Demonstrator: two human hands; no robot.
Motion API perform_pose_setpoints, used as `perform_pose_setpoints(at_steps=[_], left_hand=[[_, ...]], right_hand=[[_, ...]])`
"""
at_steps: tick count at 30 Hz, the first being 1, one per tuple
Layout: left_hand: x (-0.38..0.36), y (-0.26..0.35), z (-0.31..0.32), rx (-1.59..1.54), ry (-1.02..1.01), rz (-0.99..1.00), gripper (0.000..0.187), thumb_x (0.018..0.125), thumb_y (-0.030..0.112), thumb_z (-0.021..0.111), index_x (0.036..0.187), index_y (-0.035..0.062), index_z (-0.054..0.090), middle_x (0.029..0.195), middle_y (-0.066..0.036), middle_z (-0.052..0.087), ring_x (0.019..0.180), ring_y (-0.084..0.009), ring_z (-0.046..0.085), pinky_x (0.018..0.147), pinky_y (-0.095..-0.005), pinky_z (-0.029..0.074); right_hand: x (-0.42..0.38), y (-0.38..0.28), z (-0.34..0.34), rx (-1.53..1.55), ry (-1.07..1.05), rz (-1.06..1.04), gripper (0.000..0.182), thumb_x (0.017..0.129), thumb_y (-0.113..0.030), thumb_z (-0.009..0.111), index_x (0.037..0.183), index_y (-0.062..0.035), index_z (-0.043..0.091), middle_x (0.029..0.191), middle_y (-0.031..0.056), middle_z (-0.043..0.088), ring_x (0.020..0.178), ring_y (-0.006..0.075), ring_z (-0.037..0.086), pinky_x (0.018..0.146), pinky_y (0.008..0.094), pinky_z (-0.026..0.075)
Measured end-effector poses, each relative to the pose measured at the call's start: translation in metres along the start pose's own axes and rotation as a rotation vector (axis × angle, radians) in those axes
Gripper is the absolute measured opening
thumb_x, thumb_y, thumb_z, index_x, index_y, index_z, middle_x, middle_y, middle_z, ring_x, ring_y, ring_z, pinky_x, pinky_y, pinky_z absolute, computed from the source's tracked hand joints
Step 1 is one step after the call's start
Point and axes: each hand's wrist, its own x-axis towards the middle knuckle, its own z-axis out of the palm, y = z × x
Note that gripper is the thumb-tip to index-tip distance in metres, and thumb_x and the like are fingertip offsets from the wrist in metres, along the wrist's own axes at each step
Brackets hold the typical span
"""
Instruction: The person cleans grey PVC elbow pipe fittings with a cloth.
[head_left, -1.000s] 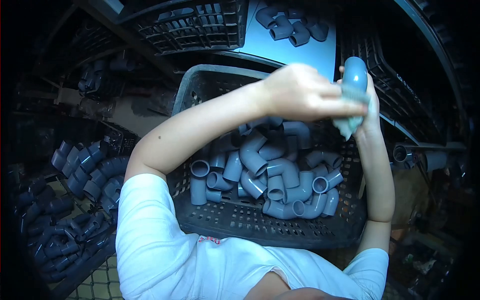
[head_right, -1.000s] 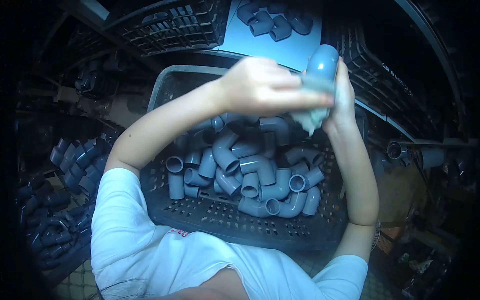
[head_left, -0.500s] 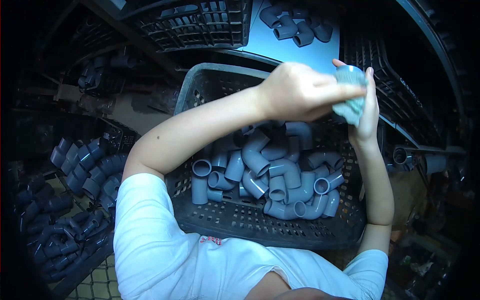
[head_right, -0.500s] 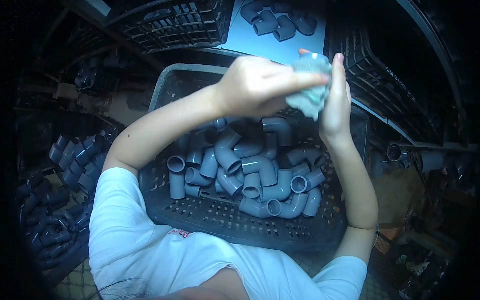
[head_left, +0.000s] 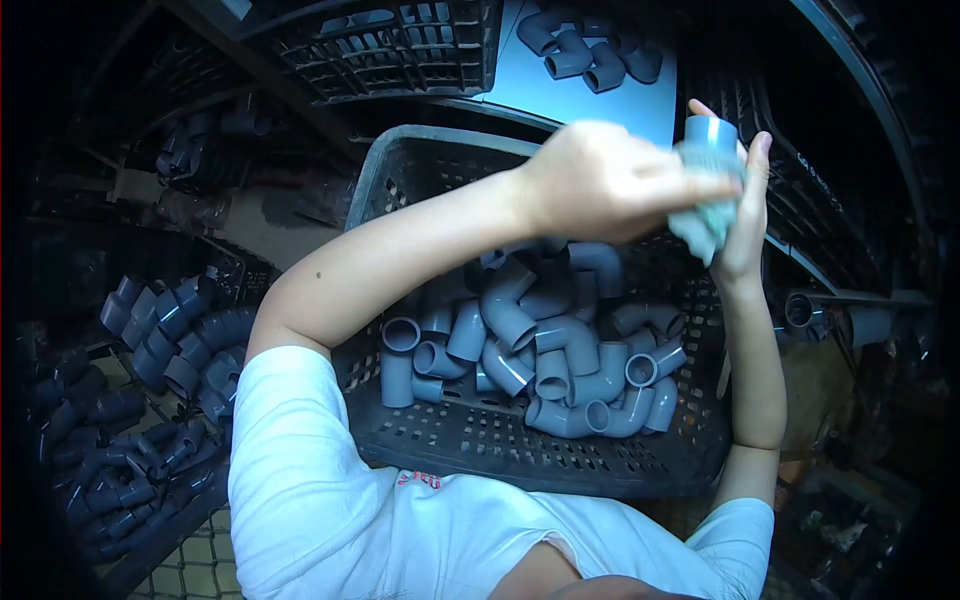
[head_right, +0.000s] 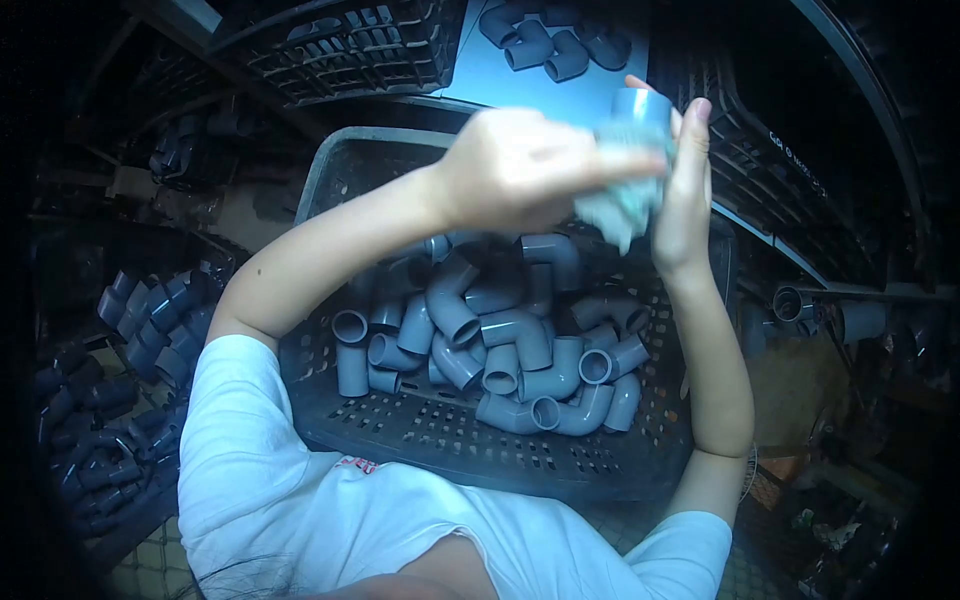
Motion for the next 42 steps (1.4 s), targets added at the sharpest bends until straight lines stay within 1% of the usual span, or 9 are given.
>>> perform_pose_setpoints(at_steps=[2, 8, 12, 20, 22, 27, 35, 39, 42], left_hand=[[-0.001, -0.014, 0.008, -0.061, 0.158, -0.084, 0.063, 0.068, 0.005, 0.072, 0.129, 0.0198, 0.066, 0.091, -0.007, 0.074, 0.069, -0.0226, 0.071, 0.060, -0.0338, 0.057], [-0.007, 0.012, 0.013, -0.086, 0.086, 0.098, 0.060, 0.068, 0.007, 0.072, 0.126, 0.0207, 0.068, 0.064, 0.002, 0.055, 0.052, -0.0165, 0.058, 0.049, -0.0297, 0.048], [0.001, -0.005, 0.008, -0.086, 0.185, -0.114, 0.065, 0.068, 0.001, 0.070, 0.130, 0.0174, 0.065, 0.089, -0.009, 0.073, 0.068, -0.0248, 0.070, 0.060, -0.0349, 0.056], [-0.006, 0.024, 0.006, 0.050, 0.034, 0.161, 0.048, 0.083, 0.021, 0.070, 0.130, 0.0251, 0.065, 0.069, 0.005, 0.052, 0.061, -0.0085, 0.062, 0.052, -0.0236, 0.048], [-0.004, 0.017, 0.008, 0.073, 0.096, 0.081, 0.052, 0.077, 0.022, 0.072, 0.129, 0.0222, 0.067, 0.063, 0.005, 0.043, 0.051, -0.0097, 0.050, 0.049, -0.0257, 0.043], [-0.002, 0.000, 0.008, 0.083, 0.192, -0.264, 0.064, 0.073, 0.001, 0.068, 0.136, 0.0096, 0.060, 0.088, -0.011, 0.072, 0.070, -0.0275, 0.069, 0.062, -0.0367, 0.056], [-0.006, 0.018, 0.016, 0.107, 0.101, 0.020, 0.055, 0.076, 0.016, 0.070, 0.131, 0.0188, 0.065, 0.063, 0.003, 0.049, 0.051, -0.0114, 0.051, 0.048, -0.0268, 0.042], [-0.002, -0.004, 0.014, 0.115, 0.174, -0.191, 0.062, 0.072, 0.004, 0.071, 0.132, 0.0135, 0.064, 0.080, -0.005, 0.069, 0.064, -0.0205, 0.067, 0.057, -0.0342, 0.054], [-0.009, 0.009, 0.013, 0.049, 0.082, -0.123, 0.062, 0.072, 0.004, 0.071, 0.132, 0.0147, 0.063, 0.074, -0.003, 0.064, 0.061, -0.0183, 0.064, 0.054, -0.0320, 0.053]], right_hand=[[-0.002, 0.001, 0.013, -0.061, 0.077, -0.081, 0.080, 0.105, -0.061, 0.013, 0.134, 0.0012, 0.056, 0.107, 0.0098, 0.069, 0.099, 0.0161, 0.066, 0.089, 0.0298, 0.053], [0.001, 0.006, -0.008, -0.149, -0.046, -0.024, 0.085, 0.103, -0.064, 0.009, 0.141, -0.0013, 0.051, 0.098, 0.0076, 0.067, 0.092, 0.0130, 0.065, 0.084, 0.0279, 0.053], [0.000, 0.007, 0.000, -0.050, -0.129, -0.062, 0.087, 0.102, -0.066, 0.010, 0.145, -0.0001, 0.047, 0.118, 0.0129, 0.067, 0.111, 0.0202, 0.065, 0.101, 0.0324, 0.049], [0.010, 0.007, -0.019, 0.449, -0.383, 0.262, 0.083, 0.100, -0.067, 0.029, 0.141, 0.0033, 0.050, 0.088, 0.0048, 0.066, 0.072, 0.0110, 0.064, 0.064, 0.0238, 0.052], [0.006, 0.005, -0.008, 0.410, -0.210, 0.319, 0.078, 0.100, -0.064, 0.033, 0.134, 0.0021, 0.055, 0.094, 0.0062, 0.069, 0.076, 0.0129, 0.068, 0.067, 0.0258, 0.056], [-0.015, -0.008, 0.025, 0.381, -0.016, 0.077, 0.056, 0.111, -0.044, 0.026, 0.136, 0.0002, 0.049, 0.128, 0.0112, 0.060, 0.120, 0.0160, 0.059, 0.103, 0.0333, 0.046], [-0.002, 0.003, -0.001, 0.333, 0.065, 0.257, 0.062, 0.107, -0.053, 0.034, 0.129, 0.0002, 0.057, 0.105, 0.0130, 0.069, 0.091, 0.0179, 0.071, 0.081, 0.0313, 0.058], [0.000, -0.008, 0.019, 0.518, 0.146, 0.236, 0.062, 0.105, -0.056, 0.037, 0.132, -0.0035, 0.055, 0.117, 0.0123, 0.066, 0.100, 0.0161, 0.069, 0.088, 0.0304, 0.057], [-0.004, 0.002, 0.006, 0.308, 0.110, 0.250, 0.058, 0.104, -0.054, 0.043, 0.128, -0.0028, 0.057, 0.113, 0.0116, 0.067, 0.099, 0.0152, 0.069, 0.087, 0.0308, 0.058]])
